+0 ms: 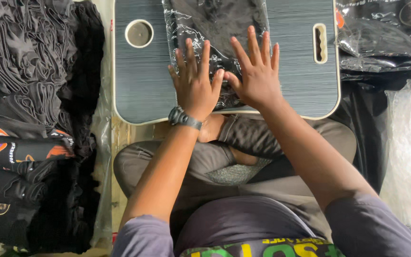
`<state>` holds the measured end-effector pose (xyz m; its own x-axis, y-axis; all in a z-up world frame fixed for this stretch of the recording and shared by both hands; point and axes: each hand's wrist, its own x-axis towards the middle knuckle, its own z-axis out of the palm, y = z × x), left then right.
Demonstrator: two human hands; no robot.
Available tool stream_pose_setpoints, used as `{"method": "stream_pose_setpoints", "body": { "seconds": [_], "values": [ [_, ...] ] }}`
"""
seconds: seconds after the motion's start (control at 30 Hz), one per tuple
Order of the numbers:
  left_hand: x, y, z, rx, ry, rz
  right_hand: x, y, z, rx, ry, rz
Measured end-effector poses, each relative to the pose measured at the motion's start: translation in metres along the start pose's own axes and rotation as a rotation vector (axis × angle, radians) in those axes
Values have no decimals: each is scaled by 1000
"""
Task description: The person folds a black t-shirt and places it into a clear plastic bag on a lap desk, then smooths the plastic to remove air.
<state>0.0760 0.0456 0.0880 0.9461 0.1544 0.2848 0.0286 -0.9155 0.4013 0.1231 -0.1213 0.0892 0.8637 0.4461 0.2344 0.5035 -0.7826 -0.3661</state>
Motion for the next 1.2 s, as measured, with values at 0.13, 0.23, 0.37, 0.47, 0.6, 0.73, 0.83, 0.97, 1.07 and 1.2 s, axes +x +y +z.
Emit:
{"method": "stream_pose_setpoints", "body": {
  "seconds": [0.13,0.23,0.37,0.47,0.6,0.73,0.83,0.97,1.07,1.2],
  "values": [
    [20,-19,35,215,-36,-7,27,12,17,-176,-58,10],
    [18,-20,35,207,-166,-72,25,17,29,-197,-139,53],
    [16,-17,33,190,-161,-92,25,15,28,-215,-194,82],
    [23,-20,33,205,-229,-107,29,18,32,-226,-172,64],
    [51,-4,-3,81,-498,-248,49,-4,-11,-59,-430,224],
    [84,-16,23,164,-25,-55,76,1,-4,32,-271,160],
    [109,-24,36,155,-124,-37,96,19,21,-12,-148,66],
    [112,-34,42,176,-332,-104,105,49,47,-128,-113,-17],
    [112,-36,47,177,-302,-106,104,54,54,-159,-50,-49],
    [113,-38,53,210,-250,-94,105,48,50,-205,-35,-53]
  ]
}}
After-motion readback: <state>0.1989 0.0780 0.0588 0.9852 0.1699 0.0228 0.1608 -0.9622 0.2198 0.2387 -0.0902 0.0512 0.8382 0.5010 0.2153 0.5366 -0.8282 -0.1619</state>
